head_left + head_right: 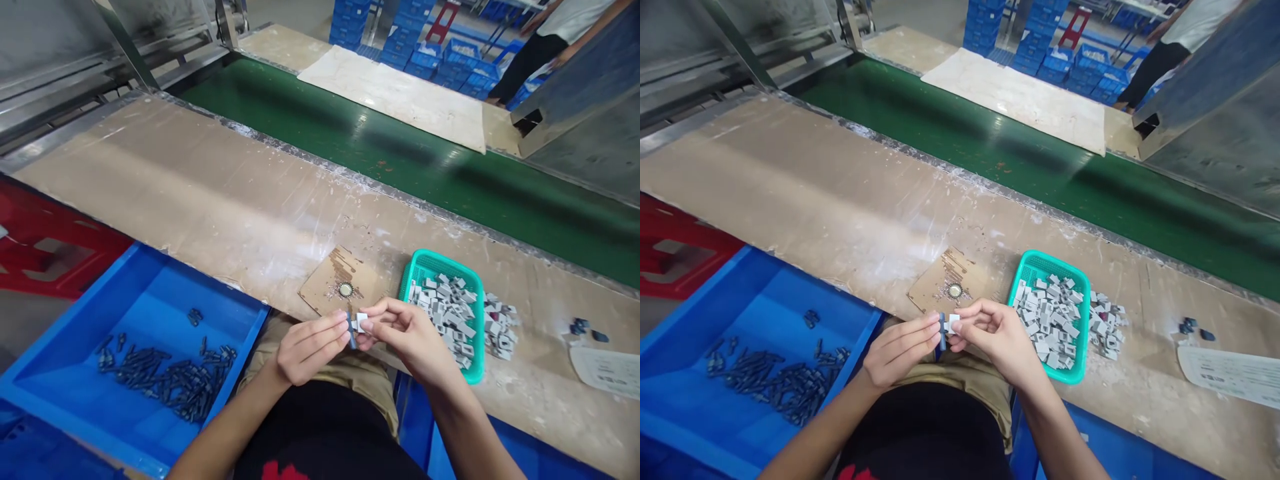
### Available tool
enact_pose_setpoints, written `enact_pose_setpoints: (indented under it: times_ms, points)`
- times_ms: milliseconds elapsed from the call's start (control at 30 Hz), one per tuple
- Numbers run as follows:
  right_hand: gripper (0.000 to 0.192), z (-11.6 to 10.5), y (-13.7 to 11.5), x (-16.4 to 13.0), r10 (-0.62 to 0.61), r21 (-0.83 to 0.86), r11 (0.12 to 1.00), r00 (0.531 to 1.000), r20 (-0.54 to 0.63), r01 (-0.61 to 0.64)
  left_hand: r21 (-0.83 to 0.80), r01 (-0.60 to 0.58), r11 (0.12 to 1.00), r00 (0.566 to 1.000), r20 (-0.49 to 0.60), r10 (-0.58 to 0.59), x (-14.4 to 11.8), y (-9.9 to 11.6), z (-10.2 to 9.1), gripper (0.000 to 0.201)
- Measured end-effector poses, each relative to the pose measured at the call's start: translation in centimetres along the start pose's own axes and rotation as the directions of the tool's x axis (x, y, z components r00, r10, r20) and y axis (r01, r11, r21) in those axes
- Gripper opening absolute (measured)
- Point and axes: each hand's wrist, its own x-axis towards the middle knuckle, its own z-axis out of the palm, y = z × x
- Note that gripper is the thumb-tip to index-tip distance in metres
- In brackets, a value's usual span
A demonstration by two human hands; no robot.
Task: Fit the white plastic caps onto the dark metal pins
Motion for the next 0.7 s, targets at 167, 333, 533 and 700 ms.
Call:
enact_pose_setpoints:
  times_ms: [167, 333, 533, 700]
  points:
    - [0.032, -0.1, -0.3, 0.1, 0.081, -0.005, 0.997, 0.997, 0.006, -0.081, -0.112, 0.100, 0.989, 0.965, 0.251, -0.070, 0.8, -0.8, -1.2, 0.020]
    - [0.034, -0.3, -0.2, 0.3, 0.129, 0.024, 0.991, 0.991, 0.038, -0.130, -0.269, 0.094, 0.959, 0.946, 0.323, -0.002, 1.7, -1.6, -1.4, 0.022]
    - [0.038, -0.4, 0.0, 0.2, 0.153, 0.013, 0.988, 0.988, 0.005, -0.153, -0.464, 0.586, 0.664, 0.778, 0.550, -0.303, 2.6, -2.0, -1.4, 0.026]
    - [0.040, -0.1, 0.0, 0.2, 0.123, -0.007, 0.992, 0.992, -0.022, -0.123, -0.466, 0.344, 0.815, 0.886, 0.448, -0.118, 2.3, -2.7, -1.3, 0.031]
